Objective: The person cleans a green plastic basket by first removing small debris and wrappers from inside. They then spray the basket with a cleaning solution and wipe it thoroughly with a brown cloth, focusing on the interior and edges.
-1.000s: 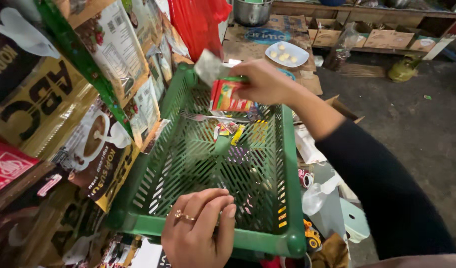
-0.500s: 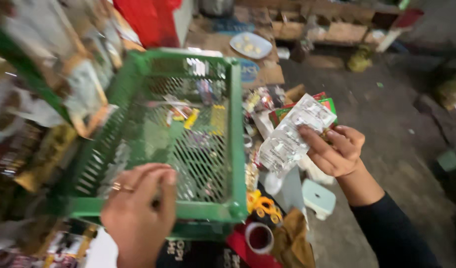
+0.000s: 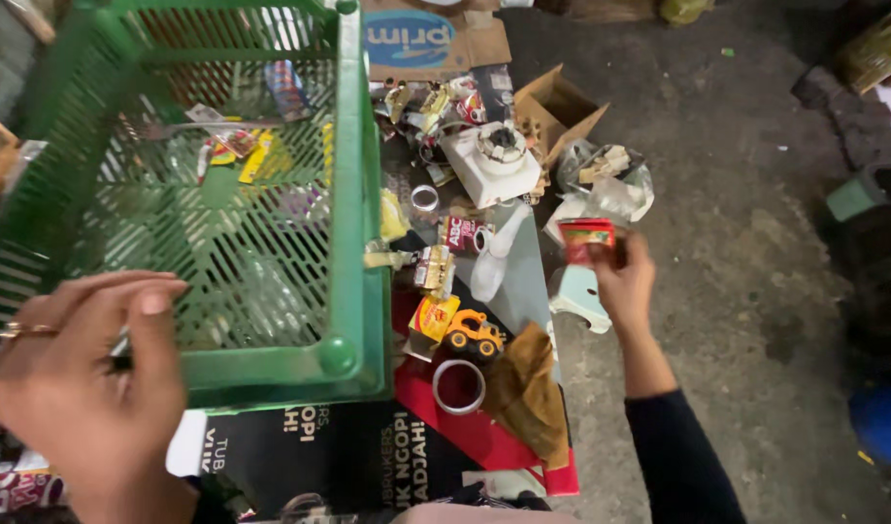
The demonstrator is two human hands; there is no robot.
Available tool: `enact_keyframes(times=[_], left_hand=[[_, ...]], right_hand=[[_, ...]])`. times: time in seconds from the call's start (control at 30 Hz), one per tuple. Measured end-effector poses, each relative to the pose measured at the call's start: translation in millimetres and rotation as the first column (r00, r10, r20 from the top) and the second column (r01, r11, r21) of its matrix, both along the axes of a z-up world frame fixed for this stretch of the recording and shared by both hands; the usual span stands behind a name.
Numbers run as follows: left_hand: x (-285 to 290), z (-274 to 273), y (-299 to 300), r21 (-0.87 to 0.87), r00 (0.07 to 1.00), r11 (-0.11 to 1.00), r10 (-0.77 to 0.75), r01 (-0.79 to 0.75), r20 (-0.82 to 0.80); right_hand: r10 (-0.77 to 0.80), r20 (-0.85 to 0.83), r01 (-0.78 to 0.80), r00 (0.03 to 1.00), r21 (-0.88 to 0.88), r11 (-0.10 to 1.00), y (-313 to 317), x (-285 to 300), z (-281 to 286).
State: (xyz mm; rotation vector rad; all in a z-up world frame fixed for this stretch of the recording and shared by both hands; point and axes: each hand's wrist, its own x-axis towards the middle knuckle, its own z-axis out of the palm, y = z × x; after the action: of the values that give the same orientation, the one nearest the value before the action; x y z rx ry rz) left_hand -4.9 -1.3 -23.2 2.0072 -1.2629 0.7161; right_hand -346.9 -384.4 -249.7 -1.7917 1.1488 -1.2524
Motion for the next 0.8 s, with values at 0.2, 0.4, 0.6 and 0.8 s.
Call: enact_keyframes(times=[0.2, 0.4, 0.6, 0.8], left_hand=[[-6.0, -8.1, -6.8, -0.059, 0.987, 0.996, -0.079, 0.072, -0.140], [-8.3, -4.8, -9.3, -0.010, 0.995, 1.000, -0.009, 0.008, -0.102], [-16.2, 11.8, -22.6, 0.024, 0.992, 0.996, 0.091, -0.089, -0.083], [-24.3, 24.4, -32.3, -0.027, 0.980, 0.986, 0.157, -0.162, -0.121]], right_hand=[[0.075, 0.074, -0.099, 0.994, 0.418, 0.903, -43.2, 4.2, -167.7], [-0.041, 0.050, 0.017, 0.998, 0.397, 0.917, -72.9, 59.7, -211.7], [-0.103, -0.150, 0.139, 0.983, 0.254, 0.957, -98.1, 105.1, -198.6], [-0.128, -0.686, 0.212, 0.716, 0.039, 0.977, -95.7, 112.8, -181.1]])
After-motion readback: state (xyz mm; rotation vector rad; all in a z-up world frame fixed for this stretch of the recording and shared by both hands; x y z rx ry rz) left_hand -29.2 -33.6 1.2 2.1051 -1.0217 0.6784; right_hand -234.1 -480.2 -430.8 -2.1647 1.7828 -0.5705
